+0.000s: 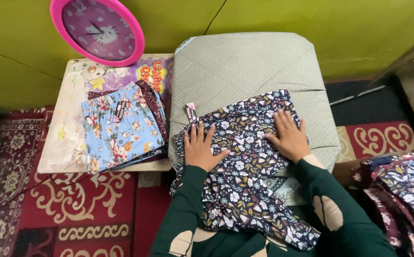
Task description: Folding patterned trousers on a flat surface in an organized manner.
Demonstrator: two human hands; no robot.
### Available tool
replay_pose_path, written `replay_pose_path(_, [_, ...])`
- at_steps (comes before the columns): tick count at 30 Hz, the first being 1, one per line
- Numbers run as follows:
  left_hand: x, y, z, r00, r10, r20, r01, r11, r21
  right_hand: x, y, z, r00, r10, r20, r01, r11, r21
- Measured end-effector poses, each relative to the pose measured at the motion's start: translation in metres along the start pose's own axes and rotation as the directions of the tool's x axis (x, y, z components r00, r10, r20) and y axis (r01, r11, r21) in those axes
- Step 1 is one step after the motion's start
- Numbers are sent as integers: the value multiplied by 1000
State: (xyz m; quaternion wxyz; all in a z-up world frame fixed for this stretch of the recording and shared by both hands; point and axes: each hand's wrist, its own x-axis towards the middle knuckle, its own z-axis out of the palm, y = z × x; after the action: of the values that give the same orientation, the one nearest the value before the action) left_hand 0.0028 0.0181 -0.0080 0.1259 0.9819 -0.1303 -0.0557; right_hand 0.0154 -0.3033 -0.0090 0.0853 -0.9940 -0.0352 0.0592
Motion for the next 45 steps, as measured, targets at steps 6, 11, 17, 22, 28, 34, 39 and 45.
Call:
replay_pose_path(6, [-4, 9, -12, 1000, -7, 13, 7, 999, -35, 8, -21, 2, 995, 31, -98, -32, 999, -15])
replay_pose_path(11, [-1, 5, -6, 1000, -8, 30, 9, 1000, -11, 15, -105, 38, 878, -458, -139, 435, 884, -168])
replay_pose_path(17, [-5, 5, -11, 1000, 16, -19, -17, 997, -74, 62, -75, 15, 966, -258, -6, 258, 966, 32])
replay_pose_path(22, [-4, 4, -4, 999, 29, -42, -32, 997, -72, 105, 2, 10, 998, 61, 30, -62, 998, 32])
replay_pose_path(28, [-1, -9, 27, 847, 108, -521, -171, 982, -75, 114, 48, 47, 885, -116, -450, -41, 945, -323])
replay_pose_path(34, [-8, -32, 6, 866, -203, -456, 160, 978, -132, -13, 16, -8, 887, -70, -456, -48, 969, -241])
replay_pose_path(39, [-20, -74, -16, 954, -282, -99, 250, 935, -250, -114, -9, 15, 992, 105, -75, -76, 943, 323])
replay_pose_path(45, [-28, -107, 40, 978, -40, -203, 24, 997, -79, -145, -52, 7, 994, -80, 81, 36, 900, 435])
